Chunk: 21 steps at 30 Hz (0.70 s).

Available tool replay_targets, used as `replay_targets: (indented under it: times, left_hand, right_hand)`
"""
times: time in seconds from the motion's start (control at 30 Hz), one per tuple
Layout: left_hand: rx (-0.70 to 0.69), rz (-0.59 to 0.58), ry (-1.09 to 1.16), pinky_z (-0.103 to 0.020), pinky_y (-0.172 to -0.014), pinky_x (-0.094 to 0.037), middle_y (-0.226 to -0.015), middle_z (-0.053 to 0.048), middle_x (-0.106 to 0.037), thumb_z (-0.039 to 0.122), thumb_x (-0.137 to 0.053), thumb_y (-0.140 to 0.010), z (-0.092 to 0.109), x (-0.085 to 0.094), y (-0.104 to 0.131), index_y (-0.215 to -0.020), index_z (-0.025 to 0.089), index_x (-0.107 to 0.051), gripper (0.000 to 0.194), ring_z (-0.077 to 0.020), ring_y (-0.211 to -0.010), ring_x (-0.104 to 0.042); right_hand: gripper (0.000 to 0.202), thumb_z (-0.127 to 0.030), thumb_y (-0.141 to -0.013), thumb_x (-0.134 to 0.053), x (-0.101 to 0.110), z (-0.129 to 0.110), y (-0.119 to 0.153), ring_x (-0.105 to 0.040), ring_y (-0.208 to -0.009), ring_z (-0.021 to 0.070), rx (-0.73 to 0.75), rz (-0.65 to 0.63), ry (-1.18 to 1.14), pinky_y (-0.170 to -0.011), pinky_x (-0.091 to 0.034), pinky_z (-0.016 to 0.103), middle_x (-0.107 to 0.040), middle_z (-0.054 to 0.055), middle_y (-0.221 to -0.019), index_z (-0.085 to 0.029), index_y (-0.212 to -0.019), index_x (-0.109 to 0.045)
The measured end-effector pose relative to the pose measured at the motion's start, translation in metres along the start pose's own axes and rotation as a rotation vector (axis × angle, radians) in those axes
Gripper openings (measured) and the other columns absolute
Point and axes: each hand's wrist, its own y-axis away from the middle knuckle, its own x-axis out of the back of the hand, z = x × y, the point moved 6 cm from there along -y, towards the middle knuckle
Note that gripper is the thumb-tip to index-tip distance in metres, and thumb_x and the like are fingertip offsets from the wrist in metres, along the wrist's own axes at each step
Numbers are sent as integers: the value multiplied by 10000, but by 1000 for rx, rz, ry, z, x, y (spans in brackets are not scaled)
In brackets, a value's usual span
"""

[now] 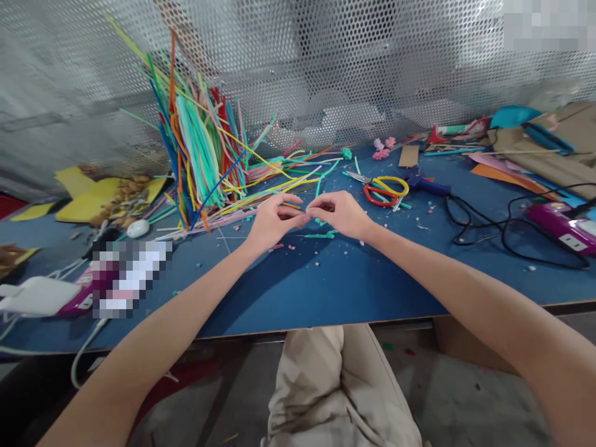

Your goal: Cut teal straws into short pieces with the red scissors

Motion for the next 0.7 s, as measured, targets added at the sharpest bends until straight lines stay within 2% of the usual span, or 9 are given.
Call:
replay_targets:
  times: [0.17,0.3,0.4,0.57,0.7]
  left_hand:
    - [-136,-6,-272,-325,-840,-565,-939,-34,-798,378,-747,-878,-2,3,-5,-1167,212,-671,342,-179,-825,-737]
    - [-141,25,-440,-341,-839,-557,-949,-39,-797,368,-686,-919,-5,9,-8,-1078,219,-712,219,-184,-822,-733]
    - [-113,22,-388,-339,-857,-565,-950,-57,-795,356,-668,-925,-4,10,-11,-999,200,-726,182,-184,-839,-737]
    - [-9,-99,-263,-321,-772,-588,-914,-77,-790,394,-642,-929,-7,3,-25,-956,170,-726,241,-172,-743,-724]
    - [-28,-65,-303,-304,-728,-581,-891,-74,-786,370,-646,-909,-9,5,-48,-933,172,-735,218,-177,-742,-722]
  right_hand:
    - [253,-432,-892,-668,20,14,-5,-655,-772,189,25,27,120,-768,-527,364,-753,66,-877,-190,-916,-742]
    - [238,-443,-880,-684,30,18,-4,-667,-765,205,9,-44,238,-754,-523,379,-757,59,-853,-214,-888,-749]
    - [217,-418,-897,-667,33,12,-2,-656,-738,198,45,-61,320,-731,-507,368,-751,54,-828,-219,-876,-750]
    - [218,-335,-955,-574,30,8,-2,-661,-801,202,167,-48,408,-780,-489,361,-760,67,-921,-214,-909,-748]
    - [231,-336,-973,-559,25,8,-4,-665,-811,201,222,-89,444,-791,-484,351,-755,67,-926,-212,-938,-751]
